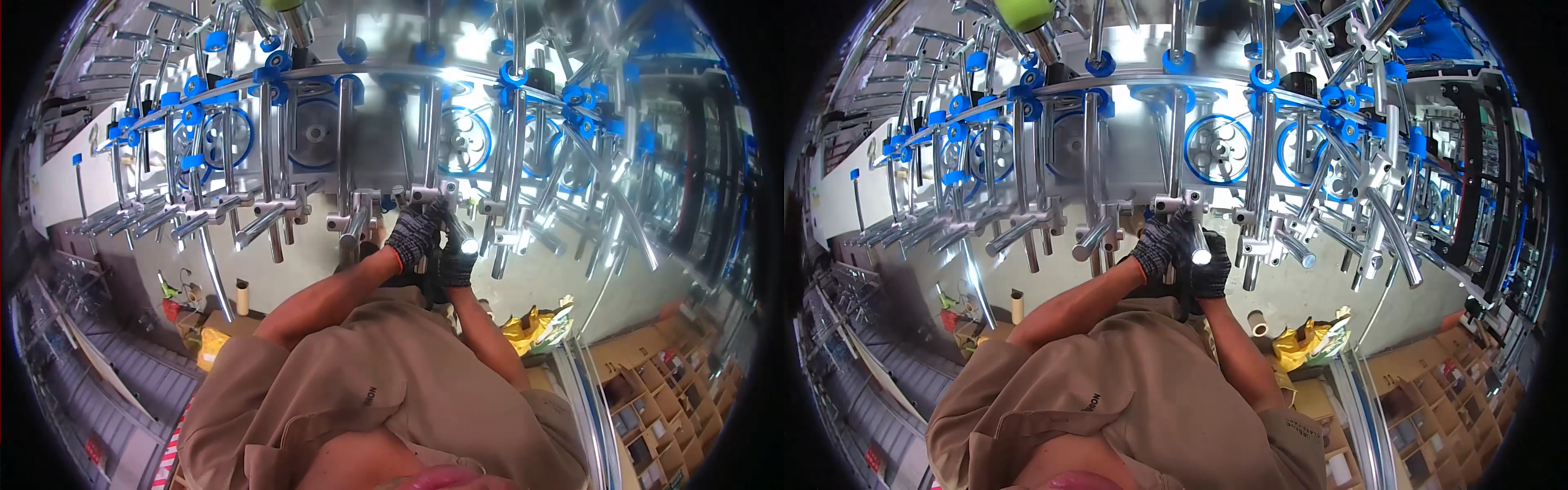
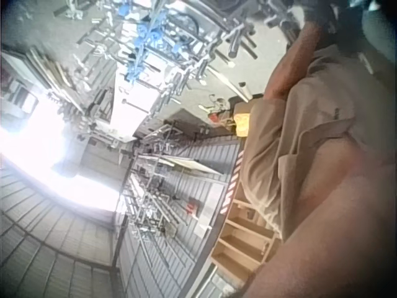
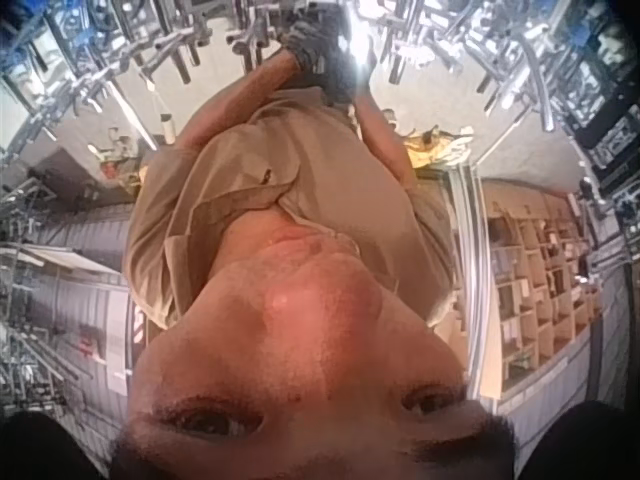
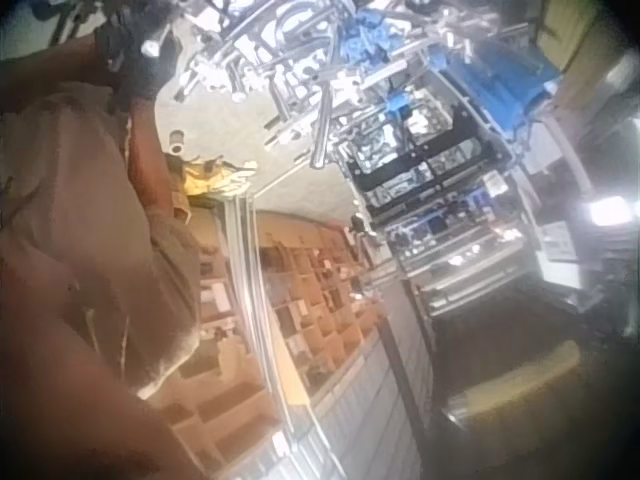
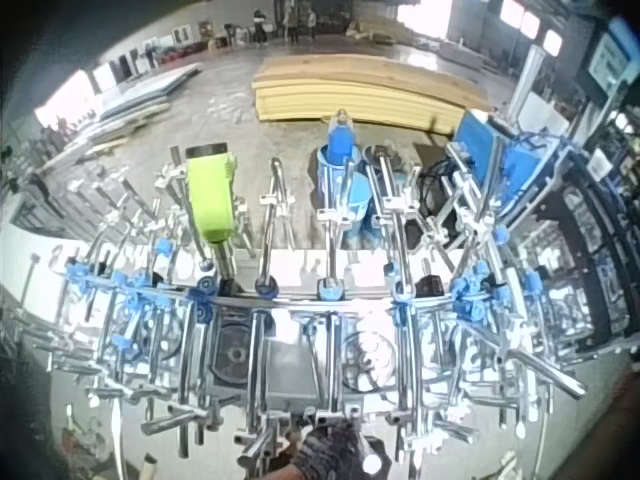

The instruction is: Assembling and adjusting components, including rollers and metal arms, on a large industrial rack system.

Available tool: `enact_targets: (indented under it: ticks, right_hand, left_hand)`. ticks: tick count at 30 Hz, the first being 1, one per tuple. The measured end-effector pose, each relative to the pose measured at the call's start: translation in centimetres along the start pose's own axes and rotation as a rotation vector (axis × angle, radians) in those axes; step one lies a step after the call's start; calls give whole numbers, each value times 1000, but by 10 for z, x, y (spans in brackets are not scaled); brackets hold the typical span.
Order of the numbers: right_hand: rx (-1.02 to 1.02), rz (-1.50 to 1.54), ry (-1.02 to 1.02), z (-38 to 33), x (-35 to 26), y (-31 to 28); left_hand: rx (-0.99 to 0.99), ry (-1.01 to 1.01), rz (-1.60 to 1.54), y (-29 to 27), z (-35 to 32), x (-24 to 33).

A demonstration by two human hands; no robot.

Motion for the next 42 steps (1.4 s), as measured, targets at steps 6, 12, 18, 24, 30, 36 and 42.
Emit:
enact_targets:
  ticks: [6, 12, 18, 24, 30, 36, 42]
  right_hand:
    - [-16, 137, 88, 3, -4, -6]
    - [-20, 531, 344, -22, 48, 0]
    - [-22, 572, 347, -28, 63, 5]
    - [-36, 400, 170, -19, 41, -10]
    - [-64, 283, 117, -23, 47, -4]
    - [-126, -66, -104, -127, 90, -85]
    - [-198, -440, -340, -171, 146, -138]
  left_hand:
    - [98, -9, -400, -1, -8, -20]
    - [16, -237, -598, -9, -17, -7]
    - [17, -398, -575, -23, -27, 2]
    - [3, -380, -618, -32, -31, 14]
    - [97, -380, -735, -28, -32, 12]
    - [58, -490, -1117, -22, -40, 8]
    - [97, -522, -1018, -27, -38, 13]
Point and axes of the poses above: each hand's wrist, its own z-axis towards the middle knuckle, its own y-axis out of the palm, x = y × z, the point moved 5 cm from there along z, towards the middle knuckle, and after that the axes turned 13 degrees about z, right-handed, at the moved point
